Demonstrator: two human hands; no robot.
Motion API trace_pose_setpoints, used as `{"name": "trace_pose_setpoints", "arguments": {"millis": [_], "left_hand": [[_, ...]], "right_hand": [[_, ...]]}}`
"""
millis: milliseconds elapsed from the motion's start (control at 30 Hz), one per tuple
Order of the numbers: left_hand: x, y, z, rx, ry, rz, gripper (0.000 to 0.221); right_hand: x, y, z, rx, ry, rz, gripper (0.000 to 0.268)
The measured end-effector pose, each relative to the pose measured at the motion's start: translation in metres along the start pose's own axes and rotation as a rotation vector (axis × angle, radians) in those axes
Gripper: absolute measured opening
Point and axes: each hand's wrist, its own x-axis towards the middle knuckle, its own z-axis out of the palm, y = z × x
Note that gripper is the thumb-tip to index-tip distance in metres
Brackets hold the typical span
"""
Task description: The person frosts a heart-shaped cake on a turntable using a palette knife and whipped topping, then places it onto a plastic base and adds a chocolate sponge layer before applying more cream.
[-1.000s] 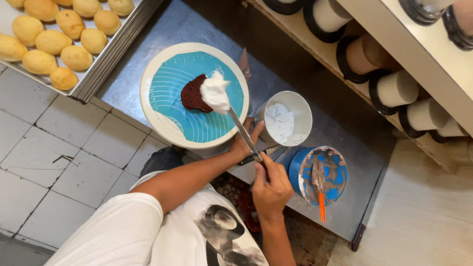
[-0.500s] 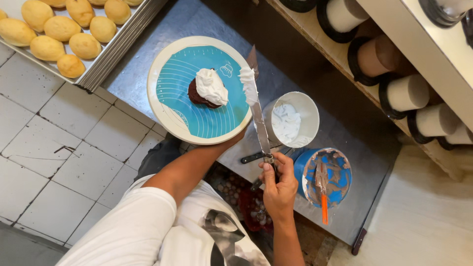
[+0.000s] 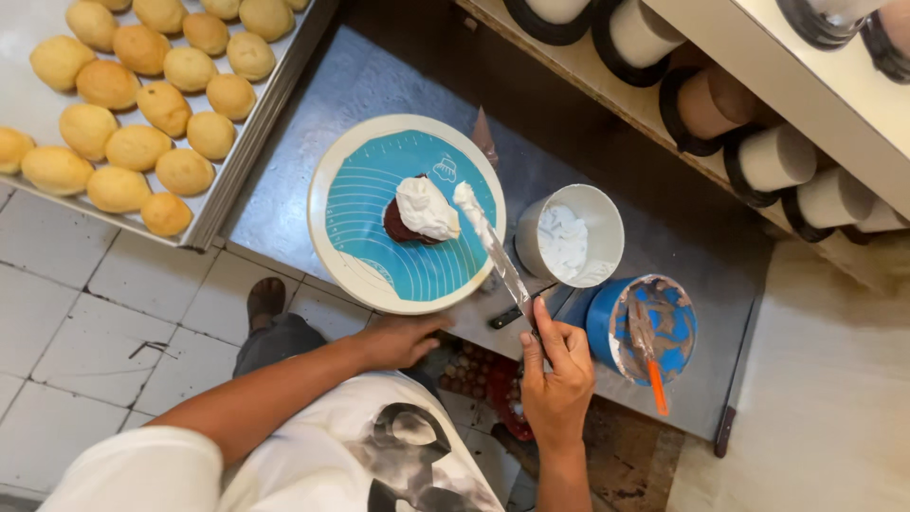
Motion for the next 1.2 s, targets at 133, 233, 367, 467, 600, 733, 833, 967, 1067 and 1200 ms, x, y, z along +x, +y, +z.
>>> {"name": "trace_pose_setpoints", "arguments": {"millis": [133, 233, 367, 467, 600, 733, 833, 967, 1067, 1200], "left_hand": [[-0.085, -0.06, -0.035, -0.525, 0.426, -0.301, 0.035], [-0.112, -0.038, -0.122, -0.998, 0.726, -0.528, 0.034], [-0.105, -0.023, -0.186, -1.017, 0.736, -0.402, 0.045], [-0.092, -0.015, -0.194, -0.851, 0.689, -0.402, 0.032], [-0.101, 0.0, -0.166, -0.86, 0.731, -0.451, 0.026], [-0.105, 0.006, -0.126, -0.999, 0.8, -0.474, 0.022], [-0.093, 0.009, -0.117, -1.012, 0.941, -0.476, 0.022], [-0.084, 0.005, -0.111, -0.936, 1.119, -0.488, 0.016], [-0.084, -0.001, -0.083, -0.999, 1.119, -0.498, 0.014], [-0.095, 0.011, -0.077, -1.01, 0.955, -0.517, 0.016]], "right_hand": [[-0.006, -0.024, 0.019, -0.285, 0.011, 0.021, 0.04], [-0.007, -0.046, 0.034, -0.423, 0.023, 0.085, 0.037], [-0.01, -0.053, 0.04, -0.615, 0.096, 0.016, 0.028], [-0.013, -0.051, 0.026, -0.641, 0.124, 0.06, 0.031], [-0.007, -0.062, 0.032, -0.415, 0.056, 0.18, 0.028], [-0.004, -0.031, 0.025, -0.495, 0.095, 0.057, 0.029], [0.007, -0.026, 0.018, -0.387, 0.058, 0.07, 0.027], [0.01, -0.005, 0.012, -0.453, 0.053, -0.016, 0.029], [0.014, -0.005, 0.003, -0.333, 0.018, 0.064, 0.025], [0.003, -0.006, 0.014, -0.35, 0.025, 0.08, 0.024]]}}
